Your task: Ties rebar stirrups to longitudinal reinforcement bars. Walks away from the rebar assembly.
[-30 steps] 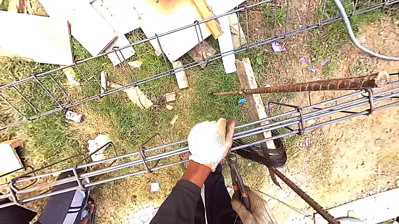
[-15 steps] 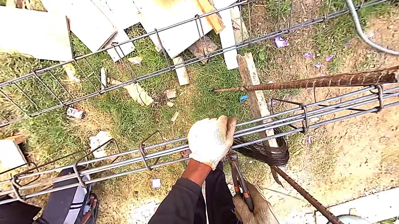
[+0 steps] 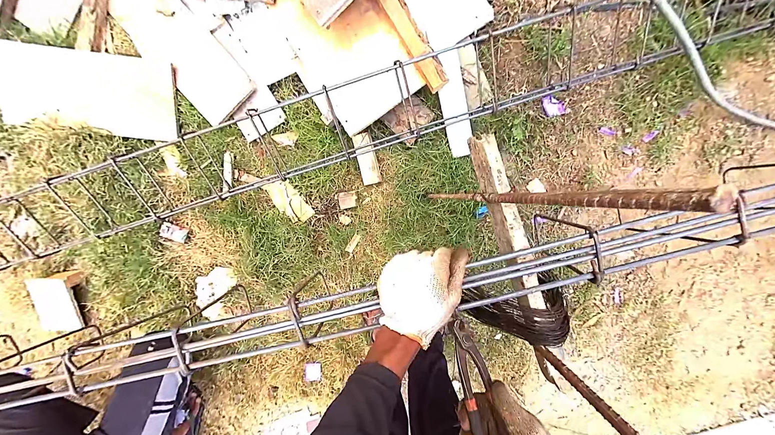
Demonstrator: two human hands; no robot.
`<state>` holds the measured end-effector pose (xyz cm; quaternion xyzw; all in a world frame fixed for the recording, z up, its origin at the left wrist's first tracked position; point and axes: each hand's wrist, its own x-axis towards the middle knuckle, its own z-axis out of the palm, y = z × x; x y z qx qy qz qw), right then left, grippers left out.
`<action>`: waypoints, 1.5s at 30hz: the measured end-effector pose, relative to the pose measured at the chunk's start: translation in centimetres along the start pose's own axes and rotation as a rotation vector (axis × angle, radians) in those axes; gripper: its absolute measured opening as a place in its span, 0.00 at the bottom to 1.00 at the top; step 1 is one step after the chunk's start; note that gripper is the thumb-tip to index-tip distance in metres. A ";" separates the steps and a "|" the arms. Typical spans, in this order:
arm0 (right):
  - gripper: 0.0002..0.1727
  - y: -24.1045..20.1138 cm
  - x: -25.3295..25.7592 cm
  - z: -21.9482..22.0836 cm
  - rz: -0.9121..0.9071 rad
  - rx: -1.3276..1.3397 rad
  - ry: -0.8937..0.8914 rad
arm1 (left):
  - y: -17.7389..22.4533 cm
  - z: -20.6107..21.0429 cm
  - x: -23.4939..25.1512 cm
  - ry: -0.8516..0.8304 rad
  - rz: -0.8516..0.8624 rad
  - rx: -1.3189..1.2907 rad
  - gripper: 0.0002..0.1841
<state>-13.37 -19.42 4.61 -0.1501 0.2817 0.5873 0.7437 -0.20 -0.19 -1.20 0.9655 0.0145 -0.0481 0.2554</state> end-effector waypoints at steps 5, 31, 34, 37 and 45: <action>0.44 0.4 0.0 -1.1 -0.070 -0.063 0.001 | 0.3 -1.2 -1.0 0.053 -0.033 -0.031 0.19; 0.38 4.3 -3.8 4.0 -0.289 -1.293 1.091 | 9.8 2.1 -9.5 -0.108 -1.244 -1.171 0.10; 0.31 3.1 -2.2 5.1 -0.089 -1.349 1.192 | 9.7 1.8 -9.4 -0.164 -1.218 -1.056 0.13; 0.18 2.9 -1.8 3.7 -0.114 -1.205 1.108 | 8.4 0.9 -9.4 -0.318 -1.118 -0.939 0.21; 0.09 2.5 -2.7 -0.2 -0.084 -0.283 0.441 | 2.3 0.8 -9.2 -0.634 -0.731 -1.683 0.17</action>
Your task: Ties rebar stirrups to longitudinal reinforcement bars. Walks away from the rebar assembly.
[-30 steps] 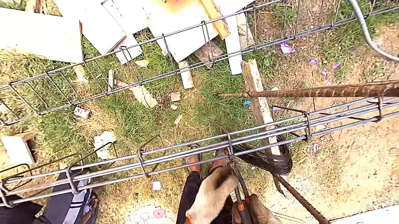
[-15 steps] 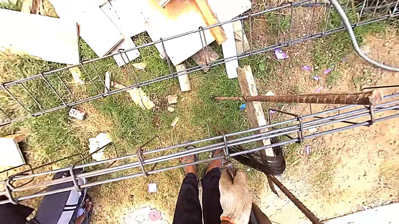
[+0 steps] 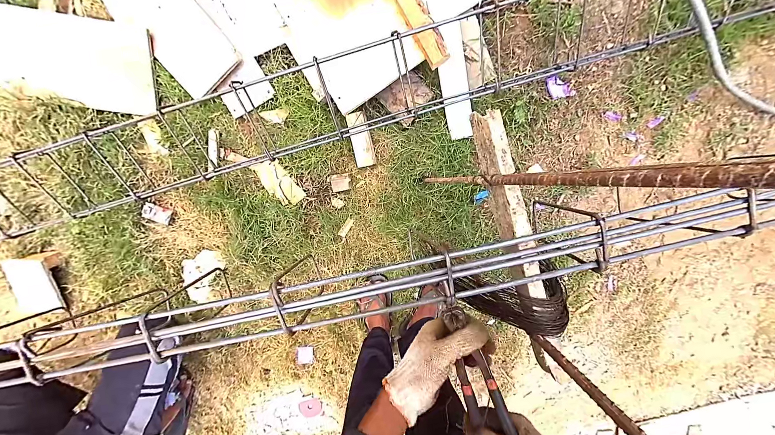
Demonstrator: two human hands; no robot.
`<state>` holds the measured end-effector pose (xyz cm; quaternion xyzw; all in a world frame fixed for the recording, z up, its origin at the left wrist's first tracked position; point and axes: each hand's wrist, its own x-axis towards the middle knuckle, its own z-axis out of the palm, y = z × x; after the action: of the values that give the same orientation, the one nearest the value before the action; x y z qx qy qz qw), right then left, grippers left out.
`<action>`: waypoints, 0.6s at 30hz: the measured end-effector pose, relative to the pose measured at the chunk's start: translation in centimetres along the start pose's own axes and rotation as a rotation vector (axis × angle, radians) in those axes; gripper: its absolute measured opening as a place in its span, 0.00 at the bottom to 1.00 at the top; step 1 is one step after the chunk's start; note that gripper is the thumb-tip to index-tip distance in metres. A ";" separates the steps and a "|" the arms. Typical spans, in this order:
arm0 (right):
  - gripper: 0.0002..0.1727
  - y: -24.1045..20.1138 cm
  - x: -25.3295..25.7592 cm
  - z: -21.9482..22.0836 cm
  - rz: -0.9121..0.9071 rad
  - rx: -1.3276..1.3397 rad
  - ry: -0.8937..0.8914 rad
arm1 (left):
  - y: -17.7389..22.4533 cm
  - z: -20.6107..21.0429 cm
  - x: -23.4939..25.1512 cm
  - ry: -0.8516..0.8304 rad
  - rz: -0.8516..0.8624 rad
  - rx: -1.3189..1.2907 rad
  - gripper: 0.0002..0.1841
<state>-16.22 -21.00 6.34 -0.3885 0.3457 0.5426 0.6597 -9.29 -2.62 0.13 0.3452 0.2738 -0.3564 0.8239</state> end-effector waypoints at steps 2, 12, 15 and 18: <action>0.12 0.1 0.4 -1.1 0.081 0.199 -0.269 | -0.3 0.4 0.5 -0.133 -0.004 -0.174 0.15; 0.28 1.3 -1.6 -0.3 -0.150 -0.435 0.236 | -0.7 5.7 1.4 0.603 -0.109 -0.134 0.09; 0.42 2.0 -2.5 2.9 -0.271 -1.012 0.669 | -0.7 7.0 2.0 0.804 -0.124 0.034 0.11; 0.24 1.8 -0.9 3.7 -0.246 -1.040 0.790 | -0.4 7.1 2.0 0.839 -0.134 0.170 0.13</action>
<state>-17.97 -17.91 8.61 -0.8625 0.2077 0.3762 0.2673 -6.99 -9.09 2.97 0.5082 0.5766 -0.2593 0.5848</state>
